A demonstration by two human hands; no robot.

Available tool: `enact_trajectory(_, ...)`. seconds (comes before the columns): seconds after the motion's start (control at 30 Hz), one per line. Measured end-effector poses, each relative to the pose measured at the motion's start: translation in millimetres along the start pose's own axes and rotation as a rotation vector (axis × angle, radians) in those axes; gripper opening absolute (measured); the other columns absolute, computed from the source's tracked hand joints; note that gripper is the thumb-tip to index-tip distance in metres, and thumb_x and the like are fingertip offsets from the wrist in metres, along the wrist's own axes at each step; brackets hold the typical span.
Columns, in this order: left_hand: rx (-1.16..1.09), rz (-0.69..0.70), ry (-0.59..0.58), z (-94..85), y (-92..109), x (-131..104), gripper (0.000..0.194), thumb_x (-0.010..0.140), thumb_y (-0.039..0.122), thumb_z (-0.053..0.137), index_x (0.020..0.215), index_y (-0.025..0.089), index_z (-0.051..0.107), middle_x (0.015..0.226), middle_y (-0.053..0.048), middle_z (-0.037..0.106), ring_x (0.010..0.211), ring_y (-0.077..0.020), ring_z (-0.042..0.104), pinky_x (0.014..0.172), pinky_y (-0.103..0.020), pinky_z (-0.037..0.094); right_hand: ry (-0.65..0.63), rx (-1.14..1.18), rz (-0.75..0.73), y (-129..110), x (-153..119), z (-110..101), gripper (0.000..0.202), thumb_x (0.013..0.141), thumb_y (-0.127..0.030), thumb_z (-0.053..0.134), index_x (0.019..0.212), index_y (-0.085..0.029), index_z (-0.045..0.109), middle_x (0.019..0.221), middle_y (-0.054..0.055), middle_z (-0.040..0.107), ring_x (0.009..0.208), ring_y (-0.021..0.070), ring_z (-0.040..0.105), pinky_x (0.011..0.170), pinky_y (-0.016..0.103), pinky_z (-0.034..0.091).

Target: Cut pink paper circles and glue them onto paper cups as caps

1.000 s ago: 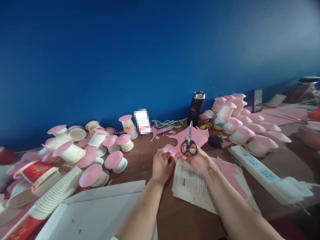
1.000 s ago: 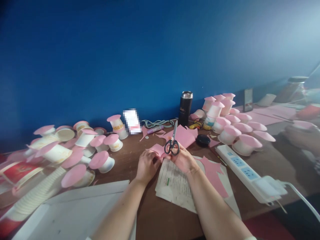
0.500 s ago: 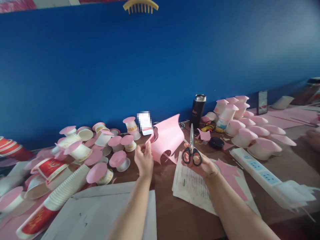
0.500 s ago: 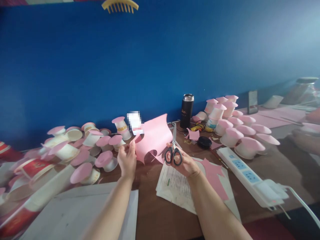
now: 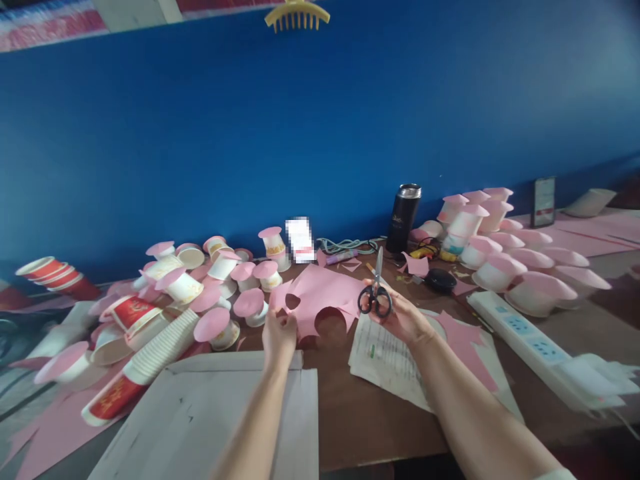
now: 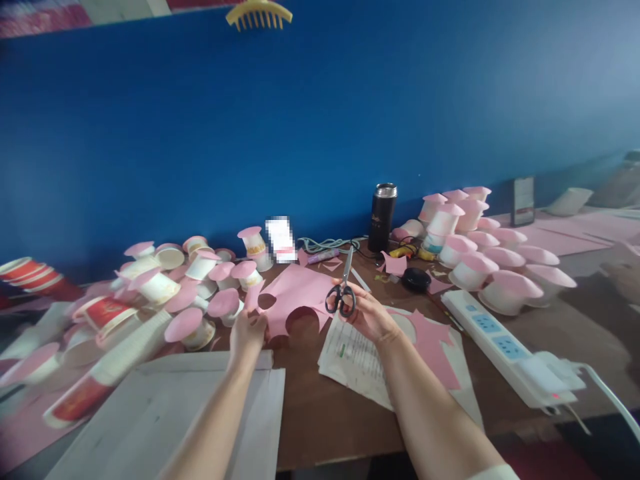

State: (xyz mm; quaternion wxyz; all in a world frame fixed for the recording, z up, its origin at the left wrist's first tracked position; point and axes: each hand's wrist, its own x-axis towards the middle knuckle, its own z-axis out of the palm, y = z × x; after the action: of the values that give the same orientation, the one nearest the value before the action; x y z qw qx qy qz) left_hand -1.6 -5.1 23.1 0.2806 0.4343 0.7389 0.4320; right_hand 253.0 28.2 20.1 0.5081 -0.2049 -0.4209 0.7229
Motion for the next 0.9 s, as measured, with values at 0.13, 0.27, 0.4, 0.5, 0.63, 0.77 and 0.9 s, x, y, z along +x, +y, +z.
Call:
enact_trajectory(0.13, -0.235, 0.026, 0.019, 8.8, 15, 1, 0.03, 0.08, 0.028, 0.055, 0.108, 0.017, 0.048, 0.059, 0.002, 0.062, 0.042, -0.0148, 0.058, 0.04, -0.023, 0.043, 0.056, -0.062, 0.033, 0, 1, 1, 0.038, 0.081, -0.035, 0.066, 0.116, -0.024, 0.061, 0.098, 0.008, 0.07, 0.084, 0.0177, 0.063, 0.05, 0.02, 0.038)
enact_trajectory(0.27, -0.5, 0.167, 0.071, 22.1, 28, 8, 0.034, 0.081, 0.035, 0.059, 0.107, 0.017, 0.048, 0.08, -0.005, 0.066, 0.055, -0.0158, 0.066, 0.045, -0.023, 0.05, 0.102, -0.219, 0.069, 1, 1, 5, 0.033, 0.081, -0.035, 0.065, 0.112, -0.023, 0.062, 0.096, 0.009, 0.072, 0.083, 0.0179, 0.067, 0.052, 0.02, 0.041)
enact_trajectory(0.4, -0.721, 0.262, 0.047, 27.1, 42, 8, 0.037, 0.082, 0.035, 0.061, 0.111, 0.016, 0.049, 0.093, -0.006, 0.064, 0.07, -0.017, 0.071, 0.058, -0.026, 0.057, 0.015, -0.423, 0.232, 9, 3, 12, 0.032, 0.079, -0.034, 0.066, 0.106, -0.017, 0.062, 0.096, 0.011, 0.073, 0.081, 0.0198, 0.069, 0.046, 0.018, 0.038)
enact_trajectory(0.5, -0.772, 0.226, 0.005, 24.2, 44, 1, 0.039, 0.081, 0.035, 0.062, 0.114, 0.016, 0.049, 0.09, -0.006, 0.065, 0.074, -0.0183, 0.071, 0.062, -0.028, 0.059, 0.206, -0.592, 0.234, 17, 9, 9, 0.028, 0.074, -0.032, 0.066, 0.097, -0.016, 0.064, 0.085, 0.009, 0.074, 0.071, 0.0206, 0.07, 0.04, 0.018, 0.036)
enact_trajectory(0.63, -0.72, 0.02, -0.053, 18.3, 26, -17, 0.038, 0.081, 0.029, 0.064, 0.112, 0.015, 0.047, 0.084, -0.005, 0.065, 0.069, -0.0194, 0.072, 0.059, -0.029, 0.059, 0.576, -0.706, 0.058, 22, 18, -5, 0.024, 0.072, -0.028, 0.058, 0.092, -0.017, 0.064, 0.075, 0.006, 0.072, 0.056, 0.0166, 0.064, 0.036, 0.02, 0.034)
enact_trajectory(0.77, -0.645, -0.177, -0.129, 12.2, 4, -39, 0.034, 0.081, 0.022, 0.063, 0.11, 0.014, 0.045, 0.086, -0.008, 0.066, 0.072, -0.0202, 0.072, 0.062, -0.031, 0.06, 0.754, -0.704, -0.122, 19, 22, -11, 0.038, 0.072, -0.032, 0.057, 0.107, -0.017, 0.057, 0.091, 0.009, 0.072, 0.074, 0.0206, 0.068, 0.048, 0.024, 0.045)
enact_trajectory(0.9, -0.576, -0.243, -0.246, 0.4, -5, -57, 0.034, 0.081, 0.019, 0.061, 0.111, 0.014, 0.046, 0.089, -0.009, 0.067, 0.079, -0.0207, 0.071, 0.072, -0.033, 0.06, 0.78, -0.658, -0.248, 18, 23, -5, 0.044, 0.072, -0.037, 0.059, 0.112, -0.018, 0.054, 0.102, 0.012, 0.07, 0.09, 0.0229, 0.068, 0.061, 0.027, 0.051)
